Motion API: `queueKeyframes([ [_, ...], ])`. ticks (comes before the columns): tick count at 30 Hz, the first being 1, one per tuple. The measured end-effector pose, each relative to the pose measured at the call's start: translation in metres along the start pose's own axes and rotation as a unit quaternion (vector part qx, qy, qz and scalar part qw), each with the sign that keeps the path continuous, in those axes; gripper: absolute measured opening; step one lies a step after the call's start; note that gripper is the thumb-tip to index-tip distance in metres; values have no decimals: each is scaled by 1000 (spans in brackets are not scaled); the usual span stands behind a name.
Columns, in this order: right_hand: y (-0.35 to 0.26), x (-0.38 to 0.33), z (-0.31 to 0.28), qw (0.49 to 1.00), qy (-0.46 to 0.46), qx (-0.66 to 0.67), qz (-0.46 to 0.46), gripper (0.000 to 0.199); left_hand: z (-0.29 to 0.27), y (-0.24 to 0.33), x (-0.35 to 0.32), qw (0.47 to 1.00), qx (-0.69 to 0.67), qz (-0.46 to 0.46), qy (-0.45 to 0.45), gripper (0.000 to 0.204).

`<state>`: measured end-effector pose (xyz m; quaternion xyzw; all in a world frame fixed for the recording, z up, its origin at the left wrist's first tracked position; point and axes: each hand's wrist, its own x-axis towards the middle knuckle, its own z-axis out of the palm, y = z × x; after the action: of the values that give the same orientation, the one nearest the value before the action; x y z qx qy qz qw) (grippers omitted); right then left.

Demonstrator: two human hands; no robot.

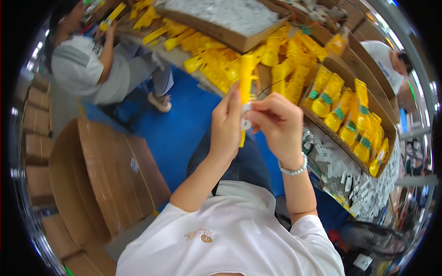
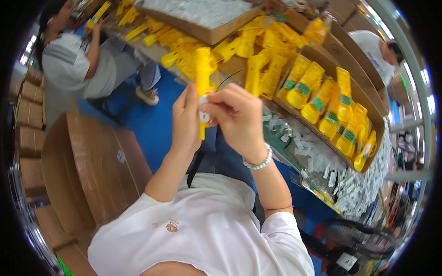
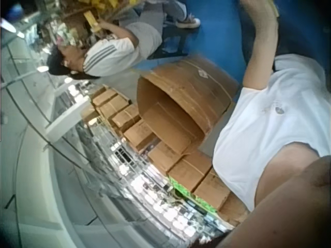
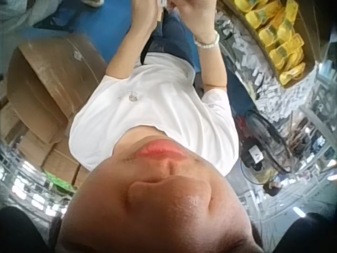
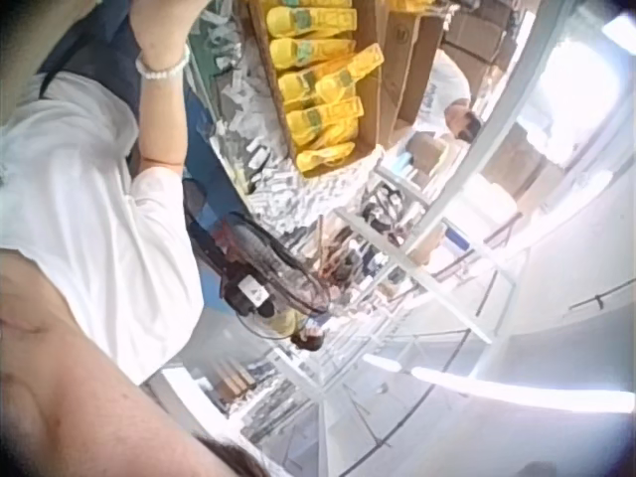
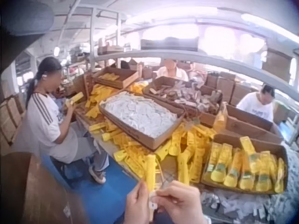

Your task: The person assembles small electronic components by hand, inserting circuit boards and wires into yellow plastic casings, then attaching white covers to the casings.

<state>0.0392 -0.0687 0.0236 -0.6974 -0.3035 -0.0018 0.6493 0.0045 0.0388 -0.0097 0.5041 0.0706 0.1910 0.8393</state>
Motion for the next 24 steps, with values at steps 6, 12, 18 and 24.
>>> queueKeyframes([
  [6,30,-29,-15,1000,-14,-21,-7,15,-11,-25,-13,994,5,-100,-43,37],
  [12,36,-83,-40,987,142,38,66,22,29,-66,-29,986,-59,-118,-98,43],
  [18,-7,-88,-145,793,451,-407,-45,24,39,-62,-27,979,14,-89,-185,38],
  [24,-10,-73,-276,651,334,-664,155,36,14,-75,-23,984,-18,-111,-139,26],
])
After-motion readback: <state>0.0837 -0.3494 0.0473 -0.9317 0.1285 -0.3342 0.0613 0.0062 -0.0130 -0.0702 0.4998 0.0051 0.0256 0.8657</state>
